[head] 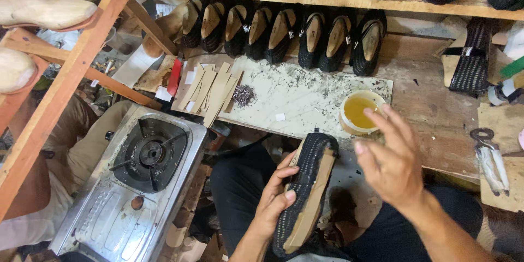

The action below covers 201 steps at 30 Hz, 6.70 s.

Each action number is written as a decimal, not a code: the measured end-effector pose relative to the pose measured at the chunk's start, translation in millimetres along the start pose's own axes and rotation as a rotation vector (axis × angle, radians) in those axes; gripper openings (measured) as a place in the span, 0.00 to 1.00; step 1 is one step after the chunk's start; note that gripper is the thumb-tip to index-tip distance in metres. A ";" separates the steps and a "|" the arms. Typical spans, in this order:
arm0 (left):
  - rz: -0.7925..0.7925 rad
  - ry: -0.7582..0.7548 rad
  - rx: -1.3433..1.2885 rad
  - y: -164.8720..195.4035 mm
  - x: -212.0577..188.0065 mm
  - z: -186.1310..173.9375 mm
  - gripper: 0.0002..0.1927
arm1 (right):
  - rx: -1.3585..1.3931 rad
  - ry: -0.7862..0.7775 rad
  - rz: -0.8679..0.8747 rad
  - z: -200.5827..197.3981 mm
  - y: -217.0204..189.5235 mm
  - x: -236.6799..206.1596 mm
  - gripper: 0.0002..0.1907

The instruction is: The person sits on the floor at a workbench holding a black woven shoe upper. They apply yellow glue from a cup onto the cardboard insole inside the shoe, spread it with their fingers, and press and smooth the insole and upper together by hand, repeating the glue-and-press cycle.

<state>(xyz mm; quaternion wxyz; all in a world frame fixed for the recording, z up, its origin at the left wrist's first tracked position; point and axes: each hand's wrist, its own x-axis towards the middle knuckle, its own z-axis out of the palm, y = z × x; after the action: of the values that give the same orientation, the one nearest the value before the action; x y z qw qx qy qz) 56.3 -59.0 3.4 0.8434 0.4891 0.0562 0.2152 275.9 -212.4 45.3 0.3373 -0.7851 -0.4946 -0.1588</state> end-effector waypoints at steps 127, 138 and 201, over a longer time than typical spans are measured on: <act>-0.170 0.291 -0.336 -16.2 32.2 9.3 0.27 | 0.359 0.016 -0.193 11.0 -46.8 -35.4 0.21; -0.148 0.203 -0.661 -4.1 15.0 17.7 0.34 | -0.186 -0.310 0.180 7.6 49.4 28.0 0.30; -0.566 0.036 -0.680 -20.2 31.7 25.4 0.46 | 1.086 -0.396 0.651 -60.3 32.9 -58.8 0.58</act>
<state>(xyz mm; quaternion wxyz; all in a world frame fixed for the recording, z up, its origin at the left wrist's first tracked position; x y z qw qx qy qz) 98.8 -74.7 3.0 0.9809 0.1455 0.1285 -0.0095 283.0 -302.5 42.3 0.6185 -0.6273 -0.2945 0.3705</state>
